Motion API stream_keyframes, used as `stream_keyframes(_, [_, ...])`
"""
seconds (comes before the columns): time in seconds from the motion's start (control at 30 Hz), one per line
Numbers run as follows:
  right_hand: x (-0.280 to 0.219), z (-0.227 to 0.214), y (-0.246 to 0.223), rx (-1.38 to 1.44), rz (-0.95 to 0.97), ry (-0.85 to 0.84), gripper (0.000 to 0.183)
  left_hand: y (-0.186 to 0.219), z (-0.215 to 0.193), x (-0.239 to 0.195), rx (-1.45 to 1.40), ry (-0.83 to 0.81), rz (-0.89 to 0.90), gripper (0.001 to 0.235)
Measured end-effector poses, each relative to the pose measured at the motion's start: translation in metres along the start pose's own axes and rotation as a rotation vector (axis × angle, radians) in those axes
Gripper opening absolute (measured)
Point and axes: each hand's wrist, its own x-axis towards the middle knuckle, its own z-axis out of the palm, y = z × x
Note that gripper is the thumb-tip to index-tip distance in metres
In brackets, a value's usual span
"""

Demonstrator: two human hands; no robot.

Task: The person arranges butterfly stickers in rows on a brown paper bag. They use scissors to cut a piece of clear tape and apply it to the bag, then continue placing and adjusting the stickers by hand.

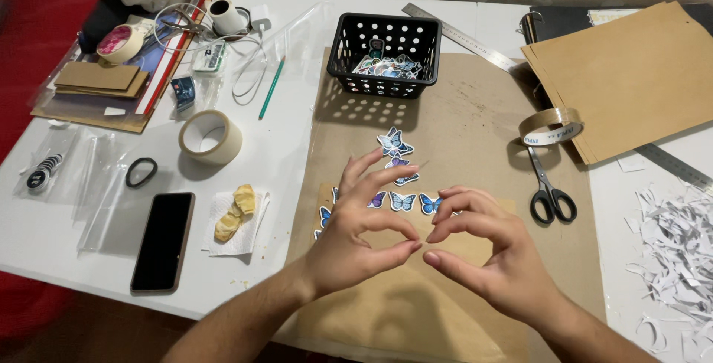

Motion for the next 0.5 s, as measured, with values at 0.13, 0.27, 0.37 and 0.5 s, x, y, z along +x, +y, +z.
stream_keyframes(0.13, [-0.001, 0.001, -0.003, -0.167, -0.135, 0.04, 0.008, 0.005, -0.003, 0.004, -0.108, -0.12, -0.19, 0.012])
stream_keyframes(0.27, [0.001, -0.007, -0.004, -0.43, -0.454, 0.043, 0.006, 0.004, -0.006, 0.007, -0.208, -0.208, -0.371, 0.007])
stream_keyframes(0.37, [0.003, -0.015, -0.002, -0.639, -0.71, 0.039, 0.007, 0.001, -0.007, 0.009, -0.25, -0.265, -0.423, 0.006])
stream_keyframes(0.5, [0.007, -0.023, 0.003, -0.849, -1.046, 0.032, 0.012, 0.005, -0.009, 0.014, -0.289, -0.364, -0.53, 0.008])
